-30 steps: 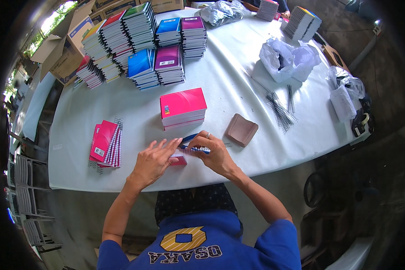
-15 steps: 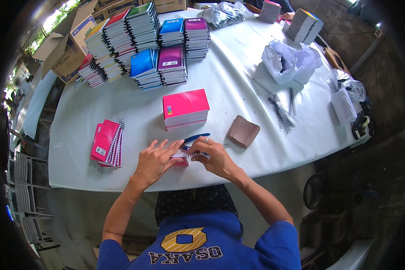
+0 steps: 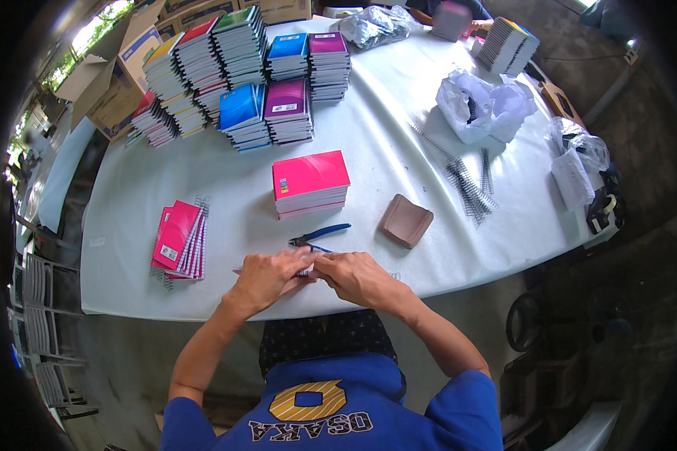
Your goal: The person binds notebooks by threading a plastic spiral coil through pre-punched holes in the notebook covers and paper using their hands, then trims the excess coil with a pair of shears.
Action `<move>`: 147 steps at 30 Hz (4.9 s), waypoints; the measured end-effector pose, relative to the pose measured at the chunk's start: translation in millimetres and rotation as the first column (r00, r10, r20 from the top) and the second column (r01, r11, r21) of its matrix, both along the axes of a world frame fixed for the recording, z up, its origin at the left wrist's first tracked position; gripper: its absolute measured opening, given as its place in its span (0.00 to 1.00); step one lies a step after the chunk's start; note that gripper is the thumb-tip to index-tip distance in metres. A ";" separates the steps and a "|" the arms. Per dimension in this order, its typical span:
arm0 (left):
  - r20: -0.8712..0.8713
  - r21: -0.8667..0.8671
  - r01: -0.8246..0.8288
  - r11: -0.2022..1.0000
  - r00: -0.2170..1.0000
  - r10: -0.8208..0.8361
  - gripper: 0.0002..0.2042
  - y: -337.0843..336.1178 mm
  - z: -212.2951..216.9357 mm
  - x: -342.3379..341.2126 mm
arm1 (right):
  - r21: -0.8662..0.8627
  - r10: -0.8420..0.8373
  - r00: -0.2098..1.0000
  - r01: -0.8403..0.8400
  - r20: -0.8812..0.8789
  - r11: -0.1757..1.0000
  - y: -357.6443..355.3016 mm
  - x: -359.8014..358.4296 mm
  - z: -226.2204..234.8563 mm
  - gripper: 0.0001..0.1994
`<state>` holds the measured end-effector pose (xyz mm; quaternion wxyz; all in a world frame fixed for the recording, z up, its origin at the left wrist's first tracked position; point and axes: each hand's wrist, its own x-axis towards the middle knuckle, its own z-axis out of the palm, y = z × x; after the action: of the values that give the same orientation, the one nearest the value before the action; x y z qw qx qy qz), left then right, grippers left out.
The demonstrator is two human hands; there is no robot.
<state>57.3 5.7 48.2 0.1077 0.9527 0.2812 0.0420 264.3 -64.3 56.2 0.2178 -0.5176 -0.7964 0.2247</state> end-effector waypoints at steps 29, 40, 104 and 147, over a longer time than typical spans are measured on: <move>-0.071 0.088 -0.159 0.983 0.984 0.165 0.40 24.5 -10.6 -49.1 | -0.316 0.181 0.743 -0.475 -0.645 0.821 67.9 40.7 -6.5 0.27; -0.049 0.173 -0.092 0.981 0.994 0.102 0.33 15.4 -6.2 -55.3 | -0.464 0.058 0.838 -0.356 -0.542 0.811 70.9 47.4 -15.9 0.30; 0.660 -0.730 0.404 0.551 0.625 0.416 0.32 28.2 -56.9 -82.6 | 0.145 -0.331 0.917 0.304 0.225 0.941 15.6 98.0 6.2 0.21; 0.556 0.218 -0.525 0.822 0.759 0.338 0.36 -3.3 -18.1 -70.5 | 0.415 -0.095 0.995 0.082 0.010 0.906 5.7 -77.6 6.5 0.25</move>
<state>-13.2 2.3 30.1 -0.0139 0.8193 0.4470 0.3588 186.8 -58.7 62.7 0.3206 -0.4985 -0.8048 0.0331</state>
